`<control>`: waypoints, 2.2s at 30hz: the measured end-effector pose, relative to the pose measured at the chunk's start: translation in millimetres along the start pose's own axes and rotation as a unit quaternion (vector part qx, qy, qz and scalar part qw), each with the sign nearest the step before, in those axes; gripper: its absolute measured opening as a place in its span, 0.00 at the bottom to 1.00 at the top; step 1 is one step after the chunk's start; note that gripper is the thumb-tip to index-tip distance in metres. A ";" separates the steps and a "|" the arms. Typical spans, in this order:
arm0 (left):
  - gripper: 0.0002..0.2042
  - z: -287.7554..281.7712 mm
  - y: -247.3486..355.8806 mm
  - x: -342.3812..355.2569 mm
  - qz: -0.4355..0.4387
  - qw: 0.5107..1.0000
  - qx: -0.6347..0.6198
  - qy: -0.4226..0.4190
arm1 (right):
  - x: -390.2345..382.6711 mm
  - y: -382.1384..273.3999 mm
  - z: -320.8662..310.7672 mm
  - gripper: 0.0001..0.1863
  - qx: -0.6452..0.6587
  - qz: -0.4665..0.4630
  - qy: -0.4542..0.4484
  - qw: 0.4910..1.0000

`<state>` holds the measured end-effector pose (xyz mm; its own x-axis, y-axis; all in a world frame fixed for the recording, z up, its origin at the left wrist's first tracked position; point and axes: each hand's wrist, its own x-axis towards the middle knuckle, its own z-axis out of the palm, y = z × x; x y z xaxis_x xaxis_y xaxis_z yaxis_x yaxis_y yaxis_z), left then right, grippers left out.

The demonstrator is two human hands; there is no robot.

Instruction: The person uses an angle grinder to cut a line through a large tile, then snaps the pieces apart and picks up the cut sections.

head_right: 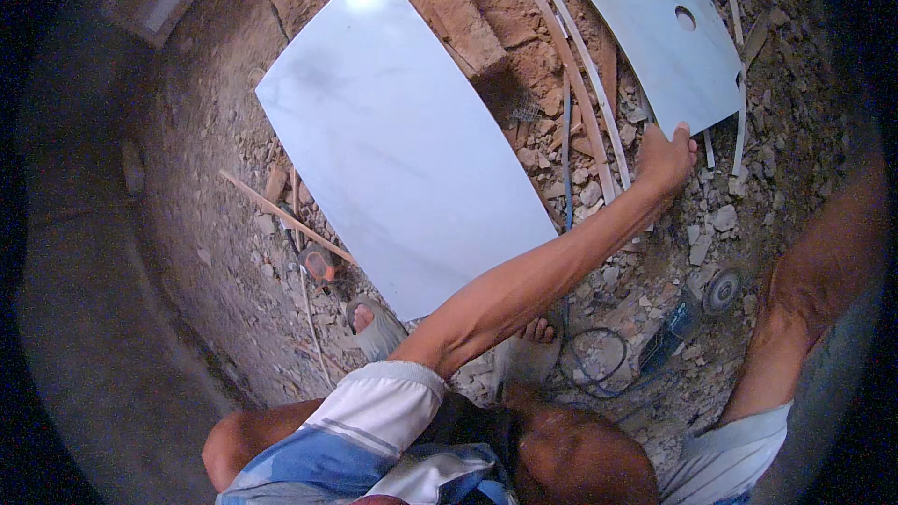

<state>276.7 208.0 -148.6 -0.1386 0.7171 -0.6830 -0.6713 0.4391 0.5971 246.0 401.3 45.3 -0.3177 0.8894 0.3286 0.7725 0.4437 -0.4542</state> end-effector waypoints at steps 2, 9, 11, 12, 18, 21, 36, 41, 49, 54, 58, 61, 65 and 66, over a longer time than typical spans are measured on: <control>0.15 -6.2 -5.1 5.1 0.027 0.997 -0.075 0.002 | 14.7 -41.0 16.3 0.41 0.017 -0.013 -0.010 1.000; 0.26 -120.2 61.4 -128.2 0.071 0.906 0.315 -0.273 | -20.0 26.1 27.6 0.24 -0.009 -0.165 -0.092 0.982; 0.16 -213.0 148.5 -165.5 0.121 0.922 0.313 -0.194 | -138.6 -32.0 65.8 0.29 0.122 -0.023 -0.214 0.969; 0.14 -247.5 199.3 -176.9 0.167 0.911 0.362 -0.103 | -191.3 -48.6 67.6 0.27 0.211 0.063 -0.307 0.926; 0.41 -477.3 355.7 -77.7 0.330 0.688 0.456 0.458 | -331.3 -128.7 65.1 0.22 0.323 0.309 -0.345 0.825; 0.41 -555.7 355.7 -63.1 0.136 0.855 0.333 0.374 | -335.5 -135.6 75.7 0.19 0.282 0.347 -0.347 0.825; 0.31 -463.6 413.3 -185.9 0.085 0.954 0.105 0.266 | -368.7 -121.9 100.8 0.20 0.209 0.344 -0.114 0.909; 0.29 -484.0 533.4 -407.4 0.138 0.924 0.283 0.217 | -359.2 -151.0 102.8 0.25 0.309 0.252 -0.153 0.904; 0.28 -359.6 566.8 -669.6 -0.243 0.808 0.387 0.373 | -301.6 -278.1 18.8 0.22 0.416 0.177 -0.384 0.805; 0.36 -253.7 540.3 -770.8 -0.270 0.755 0.402 0.442 | -269.3 -327.8 -41.3 0.25 0.346 0.106 -0.392 0.846; 0.26 -194.0 501.0 -862.4 -0.139 0.825 0.323 0.443 | -281.1 -324.6 -128.3 0.34 0.340 0.328 -0.324 0.819; 0.23 -146.3 490.0 -896.8 -0.022 0.805 0.367 0.465 | -312.9 -353.7 -238.4 0.39 0.286 0.293 -0.450 0.793; 0.17 -87.0 496.8 -950.6 -0.078 0.789 0.419 0.444 | -243.4 -566.3 -436.4 0.61 0.513 0.375 -0.594 0.493; 0.25 -84.1 481.6 -960.7 0.045 0.789 0.446 0.421 | -228.1 -616.6 -479.5 0.66 0.527 0.328 -0.607 0.496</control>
<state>25.3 -315.0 759.8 -0.8429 0.3186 -0.4336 0.0956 0.8817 0.4621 105.8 -127.7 647.4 -0.7794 0.0075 -0.6264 0.4142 -0.7440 -0.5243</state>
